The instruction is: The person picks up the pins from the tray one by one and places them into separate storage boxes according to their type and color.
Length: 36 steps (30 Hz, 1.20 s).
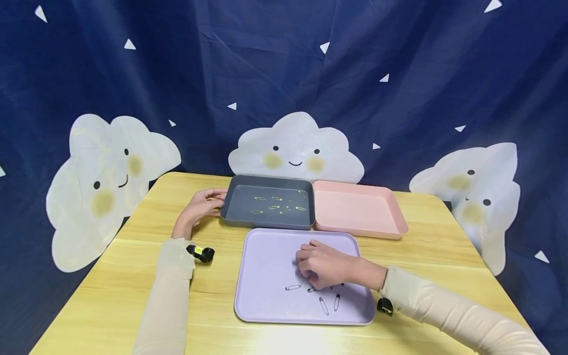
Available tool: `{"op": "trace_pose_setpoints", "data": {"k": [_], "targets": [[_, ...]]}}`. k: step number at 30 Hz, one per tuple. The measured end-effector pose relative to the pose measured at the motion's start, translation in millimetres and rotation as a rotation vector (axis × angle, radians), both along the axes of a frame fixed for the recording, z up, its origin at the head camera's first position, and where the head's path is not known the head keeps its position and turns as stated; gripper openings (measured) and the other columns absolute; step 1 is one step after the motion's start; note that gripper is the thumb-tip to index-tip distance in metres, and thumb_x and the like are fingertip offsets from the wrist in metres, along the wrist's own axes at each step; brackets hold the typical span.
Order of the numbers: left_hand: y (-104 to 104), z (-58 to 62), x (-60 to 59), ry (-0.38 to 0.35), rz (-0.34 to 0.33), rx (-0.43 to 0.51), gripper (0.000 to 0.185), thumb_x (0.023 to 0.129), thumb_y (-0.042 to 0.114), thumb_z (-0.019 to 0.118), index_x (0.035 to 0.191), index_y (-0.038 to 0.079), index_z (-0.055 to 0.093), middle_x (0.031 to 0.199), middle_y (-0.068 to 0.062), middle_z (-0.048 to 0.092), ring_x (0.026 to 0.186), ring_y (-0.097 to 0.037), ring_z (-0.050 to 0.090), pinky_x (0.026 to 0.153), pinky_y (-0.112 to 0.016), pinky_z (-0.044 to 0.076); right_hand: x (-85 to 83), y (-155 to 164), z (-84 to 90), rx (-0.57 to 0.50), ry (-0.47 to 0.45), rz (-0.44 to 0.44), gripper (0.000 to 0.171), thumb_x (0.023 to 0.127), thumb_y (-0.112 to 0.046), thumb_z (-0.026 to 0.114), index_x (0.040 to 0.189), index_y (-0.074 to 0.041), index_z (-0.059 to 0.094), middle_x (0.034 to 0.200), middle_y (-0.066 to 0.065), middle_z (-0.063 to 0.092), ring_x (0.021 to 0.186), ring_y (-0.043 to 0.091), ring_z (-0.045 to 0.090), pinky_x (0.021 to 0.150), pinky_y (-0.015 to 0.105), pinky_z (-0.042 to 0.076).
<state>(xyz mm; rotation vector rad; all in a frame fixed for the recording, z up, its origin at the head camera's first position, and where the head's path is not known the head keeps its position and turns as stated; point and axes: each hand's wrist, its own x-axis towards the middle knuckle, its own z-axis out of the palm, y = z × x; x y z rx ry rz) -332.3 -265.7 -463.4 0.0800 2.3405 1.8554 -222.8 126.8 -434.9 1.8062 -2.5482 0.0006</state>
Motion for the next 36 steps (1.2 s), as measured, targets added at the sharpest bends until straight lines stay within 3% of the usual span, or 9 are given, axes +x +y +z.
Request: {"op": "trace_pose_setpoints", "data": {"k": [20,30,36], "targets": [[-1.4,-1.4,-3.0,0.004,0.005,-0.008,0.05,0.098,0.002,0.057,0.147,-0.005,0.049,0.133,-0.031,0.054,0.091,-0.011,0.066,0.073,-0.025,0.06,-7.1,0.1,5.0,-0.012,0.075,-0.002,0.019,0.068,-0.021,0.08,0.065,-0.024,0.061,0.083,-0.011,0.052,0.085,0.01,0.049,0.08,0.027,0.039],[-2.4,-2.6,-4.7,-0.005,0.009,-0.007,0.049,0.099,0.003,0.057,0.147,-0.004,0.05,0.134,-0.031,0.053,0.092,-0.012,0.066,0.073,-0.025,0.06,-28.2,0.7,21.2,-0.113,0.129,-0.047,0.015,0.069,-0.018,0.078,0.067,-0.023,0.065,0.083,-0.01,0.054,0.084,0.012,0.049,0.078,0.028,0.037],[-1.8,-2.0,-3.9,-0.016,0.004,-0.008,0.051,0.098,0.003,0.059,0.148,-0.002,0.049,0.137,-0.031,0.053,0.093,-0.011,0.066,0.075,-0.025,0.06,-44.9,0.8,36.9,-0.181,0.116,-0.098,0.015,0.067,-0.013,0.078,0.068,-0.022,0.066,0.085,-0.007,0.058,0.085,0.013,0.051,0.077,0.029,0.037]]}}
